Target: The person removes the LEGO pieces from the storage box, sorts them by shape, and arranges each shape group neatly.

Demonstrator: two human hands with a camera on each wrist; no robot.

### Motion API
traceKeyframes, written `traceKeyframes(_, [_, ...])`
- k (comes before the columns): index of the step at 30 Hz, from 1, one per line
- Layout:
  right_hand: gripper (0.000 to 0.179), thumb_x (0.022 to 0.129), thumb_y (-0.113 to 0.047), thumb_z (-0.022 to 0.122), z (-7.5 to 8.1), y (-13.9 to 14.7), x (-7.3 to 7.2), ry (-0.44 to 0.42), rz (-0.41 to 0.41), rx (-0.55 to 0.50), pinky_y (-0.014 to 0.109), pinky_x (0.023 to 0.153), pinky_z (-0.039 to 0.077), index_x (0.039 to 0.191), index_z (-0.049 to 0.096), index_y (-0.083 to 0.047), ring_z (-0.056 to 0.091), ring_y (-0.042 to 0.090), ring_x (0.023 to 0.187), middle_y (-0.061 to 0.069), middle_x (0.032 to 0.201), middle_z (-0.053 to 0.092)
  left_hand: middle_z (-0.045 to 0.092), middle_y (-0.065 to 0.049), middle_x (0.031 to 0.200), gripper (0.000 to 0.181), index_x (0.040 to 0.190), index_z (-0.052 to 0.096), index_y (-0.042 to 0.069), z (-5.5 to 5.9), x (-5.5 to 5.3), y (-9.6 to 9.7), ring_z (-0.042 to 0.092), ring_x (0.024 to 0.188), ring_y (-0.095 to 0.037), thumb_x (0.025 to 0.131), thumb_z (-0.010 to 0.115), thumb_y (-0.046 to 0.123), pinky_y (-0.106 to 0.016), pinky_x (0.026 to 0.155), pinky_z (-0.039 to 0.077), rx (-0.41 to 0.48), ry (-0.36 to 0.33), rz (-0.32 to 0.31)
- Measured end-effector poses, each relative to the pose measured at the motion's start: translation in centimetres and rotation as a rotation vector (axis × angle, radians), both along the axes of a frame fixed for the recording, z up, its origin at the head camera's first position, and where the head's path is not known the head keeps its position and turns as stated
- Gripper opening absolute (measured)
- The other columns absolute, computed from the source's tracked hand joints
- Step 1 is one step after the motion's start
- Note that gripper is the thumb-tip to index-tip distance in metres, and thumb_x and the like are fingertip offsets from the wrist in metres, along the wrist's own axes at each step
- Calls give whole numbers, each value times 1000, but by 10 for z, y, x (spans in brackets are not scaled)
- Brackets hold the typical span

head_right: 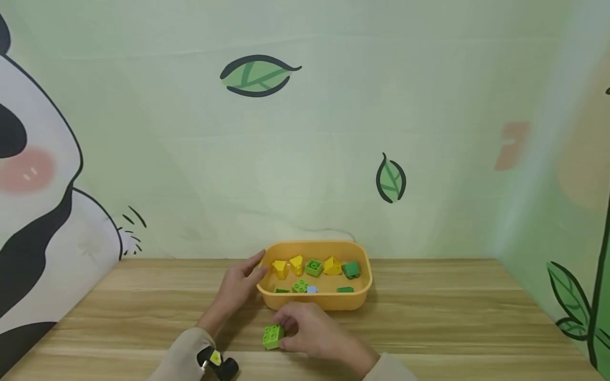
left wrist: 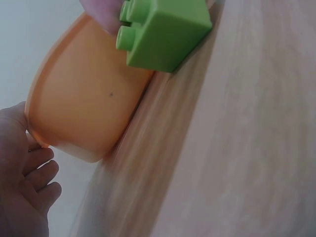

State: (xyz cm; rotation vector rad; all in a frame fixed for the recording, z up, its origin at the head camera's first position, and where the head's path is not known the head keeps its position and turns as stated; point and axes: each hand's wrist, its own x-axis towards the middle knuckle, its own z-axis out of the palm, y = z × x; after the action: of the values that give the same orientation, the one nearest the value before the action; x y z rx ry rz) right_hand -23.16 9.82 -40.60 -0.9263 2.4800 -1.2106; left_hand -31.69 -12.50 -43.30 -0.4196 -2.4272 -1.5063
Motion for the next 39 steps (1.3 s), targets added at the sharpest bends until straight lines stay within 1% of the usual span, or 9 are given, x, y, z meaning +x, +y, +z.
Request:
traceKeyframes(5, [28, 90, -7, 85, -2, 1, -3, 8, 19, -9, 26, 89, 57, 115, 75, -13, 69, 8, 99, -10, 107, 73, 55, -15, 154, 50, 152, 56, 0, 2, 1, 0, 48, 145, -35, 105, 64, 16, -54, 120, 36, 13, -17, 3])
traceKeyframes(12, [28, 91, -6, 83, -10, 2, -9, 87, 74, -4, 27, 86, 58, 117, 73, -10, 68, 7, 98, -10, 108, 73, 55, -15, 154, 50, 152, 56, 0, 2, 1, 0, 48, 145, -36, 105, 64, 16, -54, 120, 36, 9, -17, 9])
traceKeyframes(16, [28, 90, -7, 85, -9, -3, -8, 52, 71, -19, 26, 89, 58, 115, 73, -11, 68, 6, 99, -10, 107, 73, 54, -14, 155, 50, 152, 56, 1, 2, 2, 1, 48, 145, -36, 106, 64, 18, -55, 119, 37, 12, -33, 13])
traceKeyframes(19, [28, 90, -9, 86, -17, -4, -13, 46, 80, -33, 27, 89, 58, 115, 73, -12, 68, 6, 99, -11, 108, 73, 55, -14, 154, 50, 152, 56, 1, 1, 2, 0, 49, 145, -36, 106, 64, 18, -55, 119, 37, 13, -29, 11])
traceKeyframes(24, [28, 91, -13, 85, -39, -2, -27, 104, 119, -41, 28, 85, 59, 116, 73, -14, 67, 4, 98, -13, 108, 72, 54, -14, 155, 50, 152, 56, 1, 0, 1, -1, 48, 145, -35, 106, 64, 18, -55, 119, 36, 15, -29, 11])
traceKeyframes(28, [27, 90, -9, 85, -23, -4, -17, 51, 88, -35, 28, 88, 58, 114, 73, -13, 67, 6, 98, -11, 106, 72, 54, -14, 155, 50, 152, 56, 1, 0, 0, -1, 48, 145, -35, 106, 63, 18, -55, 119, 36, 17, -27, 13])
traceKeyframes(30, [26, 91, -8, 84, -20, -4, -15, 76, 93, -19, 27, 87, 58, 115, 73, -11, 67, 6, 98, -10, 107, 72, 54, -14, 155, 50, 152, 56, 1, 0, 0, -1, 48, 145, -35, 106, 63, 18, -55, 120, 36, 20, -26, 12])
traceKeyframes(31, [26, 90, -7, 84, -13, -5, -11, 54, 82, -17, 27, 89, 58, 114, 73, -11, 68, 6, 99, -10, 106, 72, 54, -14, 155, 50, 152, 56, 1, 0, 0, -1, 48, 145, -35, 106, 64, 18, -55, 120, 36, 20, -24, 11])
traceKeyframes(39, [32, 88, -8, 86, 6, -3, -3, -15, 39, 8, 30, 95, 57, 118, 73, -9, 70, 12, 105, -7, 112, 74, 54, -15, 155, 50, 152, 55, 0, 1, 2, 1, 47, 146, -36, 106, 63, 18, -55, 120, 36, 22, -30, 8])
